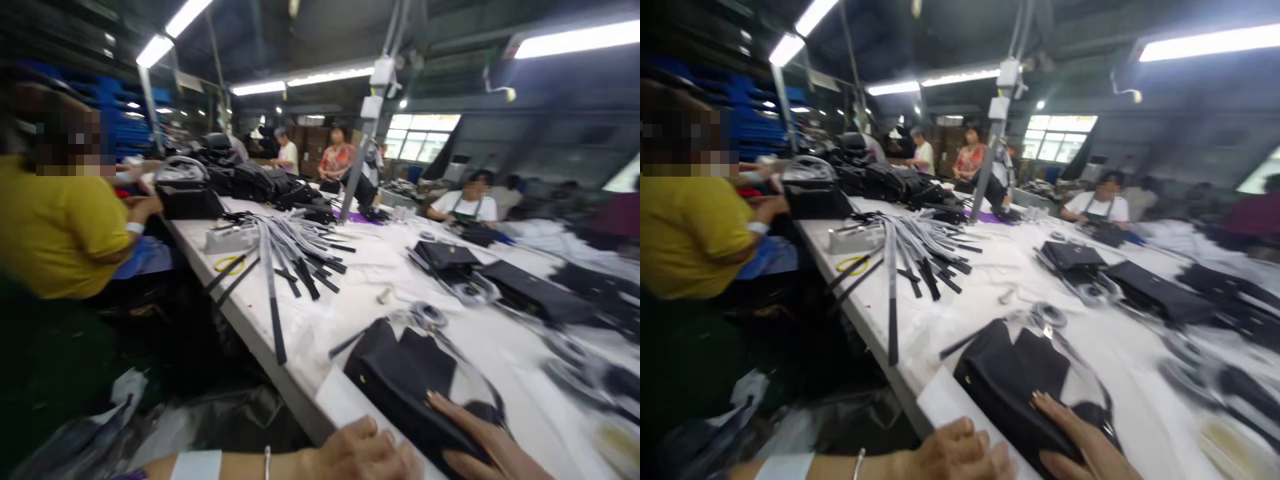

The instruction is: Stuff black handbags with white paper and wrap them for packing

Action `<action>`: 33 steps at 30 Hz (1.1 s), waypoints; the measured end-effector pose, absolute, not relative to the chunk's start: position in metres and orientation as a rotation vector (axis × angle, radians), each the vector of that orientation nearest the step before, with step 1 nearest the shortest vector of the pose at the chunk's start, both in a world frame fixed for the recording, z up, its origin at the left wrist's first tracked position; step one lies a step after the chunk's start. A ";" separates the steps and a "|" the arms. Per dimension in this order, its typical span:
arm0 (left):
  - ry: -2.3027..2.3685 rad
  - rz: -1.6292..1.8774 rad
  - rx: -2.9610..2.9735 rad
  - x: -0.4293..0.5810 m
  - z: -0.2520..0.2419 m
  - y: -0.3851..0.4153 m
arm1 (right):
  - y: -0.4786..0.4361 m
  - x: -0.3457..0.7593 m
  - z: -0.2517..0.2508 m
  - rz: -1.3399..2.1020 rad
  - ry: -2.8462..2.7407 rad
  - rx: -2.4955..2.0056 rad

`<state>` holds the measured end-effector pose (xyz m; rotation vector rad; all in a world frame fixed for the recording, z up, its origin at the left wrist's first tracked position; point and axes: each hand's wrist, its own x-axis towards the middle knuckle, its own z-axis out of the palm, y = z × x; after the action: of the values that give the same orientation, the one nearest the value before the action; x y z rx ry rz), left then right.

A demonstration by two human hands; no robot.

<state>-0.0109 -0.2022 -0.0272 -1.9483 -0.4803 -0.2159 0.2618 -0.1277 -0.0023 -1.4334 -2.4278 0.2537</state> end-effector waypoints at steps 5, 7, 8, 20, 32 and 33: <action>-0.615 -0.700 -2.461 0.000 -0.020 -0.189 | -0.138 0.275 0.023 0.934 -2.508 -1.542; -0.595 -0.740 -2.480 0.002 -0.015 -0.191 | -0.136 0.269 0.032 0.952 -2.474 -1.557; -0.586 -0.749 -2.483 0.004 -0.013 -0.193 | -0.136 0.266 0.035 0.953 -2.466 -1.561; -0.530 -1.009 -2.514 -0.004 0.029 -0.193 | -0.144 0.262 0.038 0.837 -2.549 -1.410; -0.912 -0.909 -2.453 0.003 0.055 -0.100 | -0.183 0.241 -0.039 -0.115 -2.707 -1.493; -0.983 -0.816 -2.498 0.006 0.054 -0.093 | -0.183 0.241 -0.042 -0.136 -2.702 -1.486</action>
<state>0.0057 -0.0926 0.0543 -2.4980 -0.9831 -0.8158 0.2412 -0.1826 -0.0420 -1.4855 -2.7025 -0.1364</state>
